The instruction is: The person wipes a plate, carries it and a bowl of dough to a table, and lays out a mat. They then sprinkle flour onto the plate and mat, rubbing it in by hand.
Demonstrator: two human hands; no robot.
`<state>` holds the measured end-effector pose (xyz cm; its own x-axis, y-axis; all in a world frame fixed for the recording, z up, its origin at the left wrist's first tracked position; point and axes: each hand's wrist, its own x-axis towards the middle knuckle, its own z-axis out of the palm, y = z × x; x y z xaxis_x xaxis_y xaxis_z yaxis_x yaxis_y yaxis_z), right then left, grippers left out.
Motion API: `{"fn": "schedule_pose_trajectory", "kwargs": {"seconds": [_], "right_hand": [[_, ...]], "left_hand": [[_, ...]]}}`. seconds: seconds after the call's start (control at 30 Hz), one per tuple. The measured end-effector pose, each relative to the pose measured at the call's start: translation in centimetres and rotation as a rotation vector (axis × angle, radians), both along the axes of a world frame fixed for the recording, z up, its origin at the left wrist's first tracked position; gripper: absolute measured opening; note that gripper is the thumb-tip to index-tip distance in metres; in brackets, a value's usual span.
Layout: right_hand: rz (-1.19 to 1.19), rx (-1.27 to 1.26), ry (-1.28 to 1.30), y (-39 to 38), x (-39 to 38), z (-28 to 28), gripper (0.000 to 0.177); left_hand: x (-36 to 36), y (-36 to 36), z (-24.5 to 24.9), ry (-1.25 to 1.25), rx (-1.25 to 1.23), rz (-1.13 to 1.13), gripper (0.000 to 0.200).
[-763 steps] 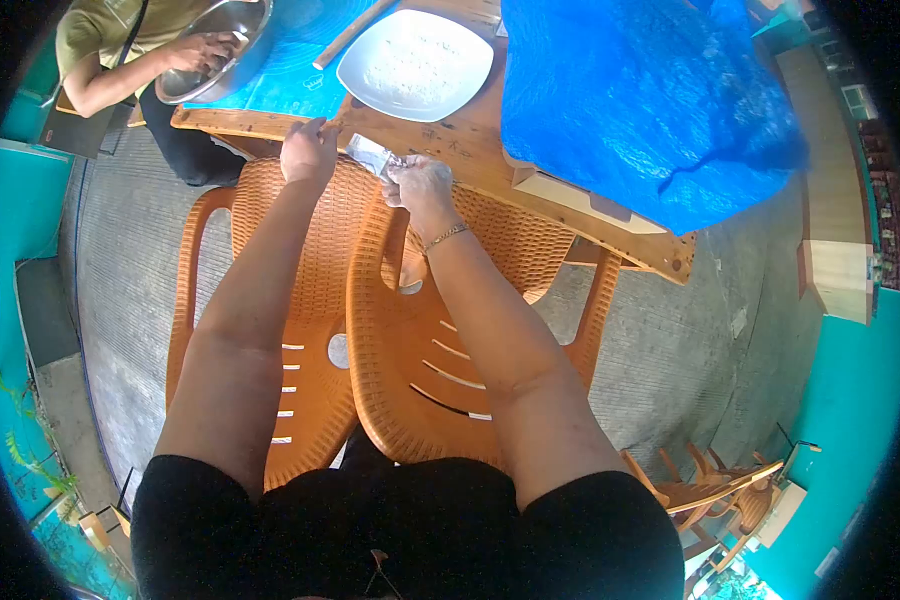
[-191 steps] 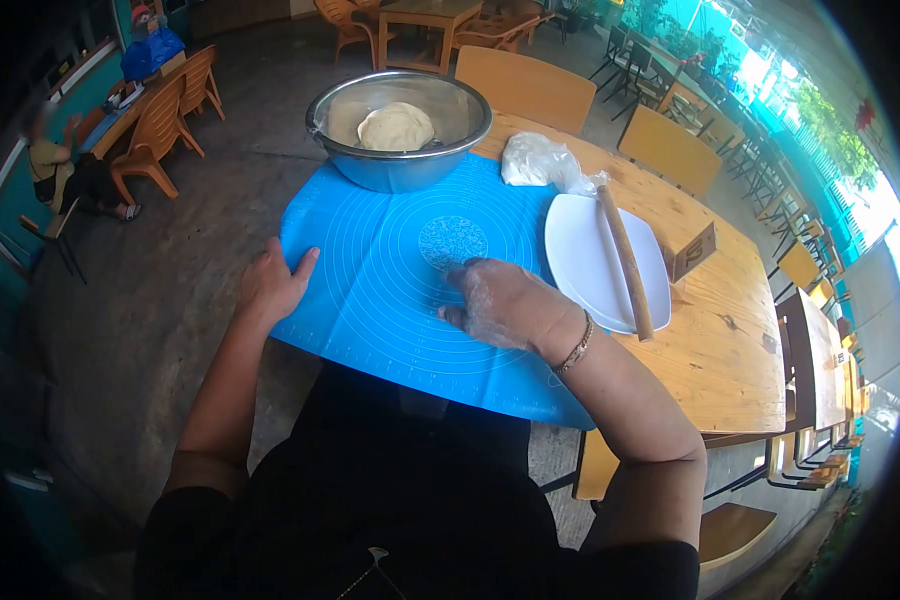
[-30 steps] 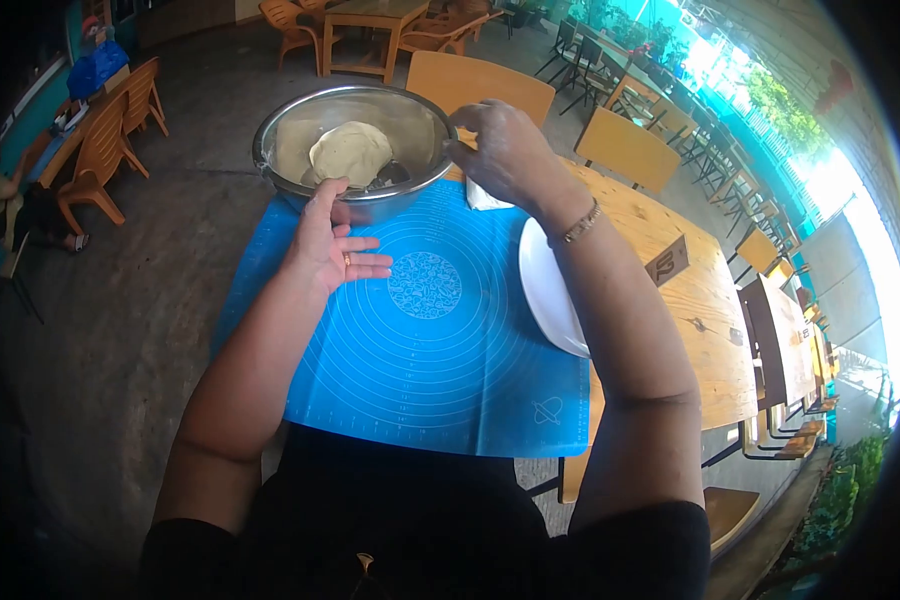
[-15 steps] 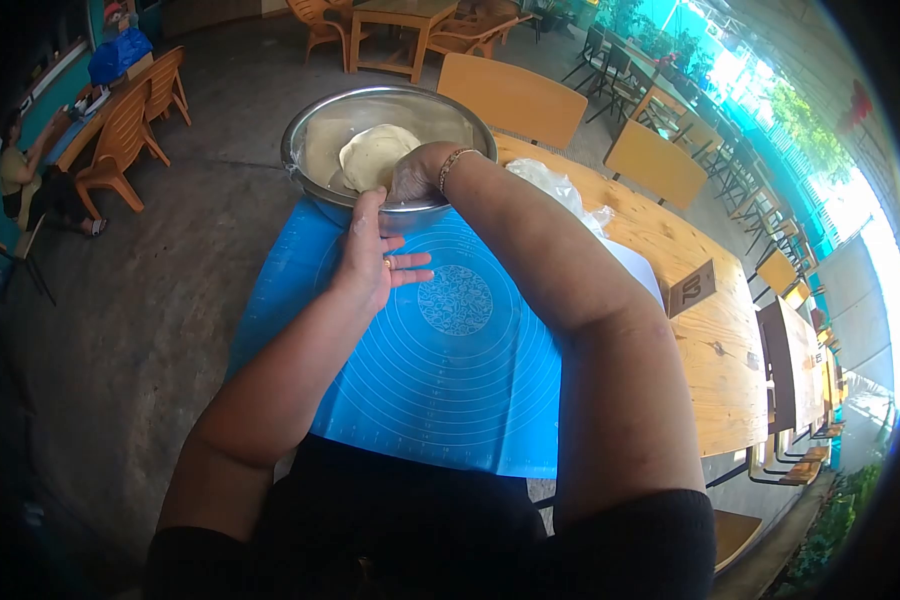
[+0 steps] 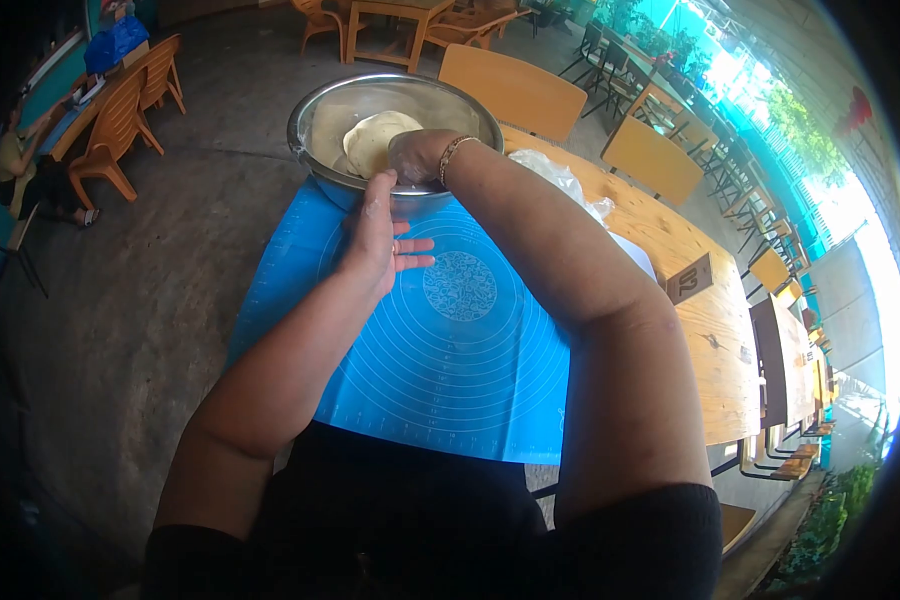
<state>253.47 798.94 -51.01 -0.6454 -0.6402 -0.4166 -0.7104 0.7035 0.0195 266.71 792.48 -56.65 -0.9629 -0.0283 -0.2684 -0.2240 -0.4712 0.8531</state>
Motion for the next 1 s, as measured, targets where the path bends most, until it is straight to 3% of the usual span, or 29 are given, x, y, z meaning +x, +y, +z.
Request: {"fn": "schedule_pose_trajectory", "kwargs": {"seconds": [0.07, 0.13, 0.2, 0.27, 0.33, 0.4, 0.47, 0.53, 0.6, 0.67, 0.73, 0.87, 1.0], "right_hand": [[-0.115, 0.112, 0.064, 0.2, -0.4, 0.5, 0.023], [-0.141, 0.031, 0.037, 1.6, -0.9, 0.9, 0.025], [-0.260, -0.330, -0.158, 2.8, -0.2, 2.3, 0.025], [-0.268, -0.434, -0.230, 4.7, 0.6, 4.0, 0.023], [-0.411, -0.872, -0.566, 6.8, 2.3, 5.7, 0.017], [-0.374, -1.053, -0.654, 9.3, 4.8, 6.3, 0.017], [-0.342, -1.064, -0.723, 11.3, 7.5, 5.4, 0.019], [-0.504, -1.202, -0.931, 12.5, 11.3, 3.8, 0.021], [-0.801, -1.333, -0.813, 12.2, 15.0, -0.1, 0.021], [-0.820, -1.389, -0.303, 12.9, 16.8, -6.6, 0.022], [-0.464, -1.152, 0.237, 12.3, 19.4, -9.0, 0.026], [-0.350, -0.510, 0.446, 10.9, 20.3, -9.4, 0.062], [-0.447, -0.453, 0.499, 8.7, 17.7, -10.1, 0.073]], "left_hand": [[0.0, 0.0, 0.0, -0.003, -0.004, -0.001, 0.082], [0.0, 0.1, 0.2, -0.005, -0.010, -0.002, 0.082], [0.2, 0.1, 0.4, -0.006, -0.045, 0.027, 0.082], [0.3, 0.0, 0.4, -0.005, -0.048, 0.027, 0.082], [0.2, -0.1, 0.3, -0.009, -0.050, 0.024, 0.082], [0.0, -0.2, 0.2, 0.011, -0.064, 0.003, 0.082], [-0.2, -0.1, -0.1, 0.006, -0.057, -0.004, 0.083], [-0.3, -0.1, -0.1, 0.010, -0.068, -0.007, 0.084], [-0.3, 0.0, -0.2, -0.003, -0.079, 0.002, 0.087], [-0.6, 0.0, -0.7, 0.018, -0.120, 0.038, 0.090], [-0.7, 0.0, -0.7, 0.024, -0.130, 0.025, 0.093], [0.1, 0.7, -0.5, 0.067, -0.224, 0.061, 0.098], [0.6, 1.1, -0.3, 0.101, -0.251, 0.066, 0.101]]}}
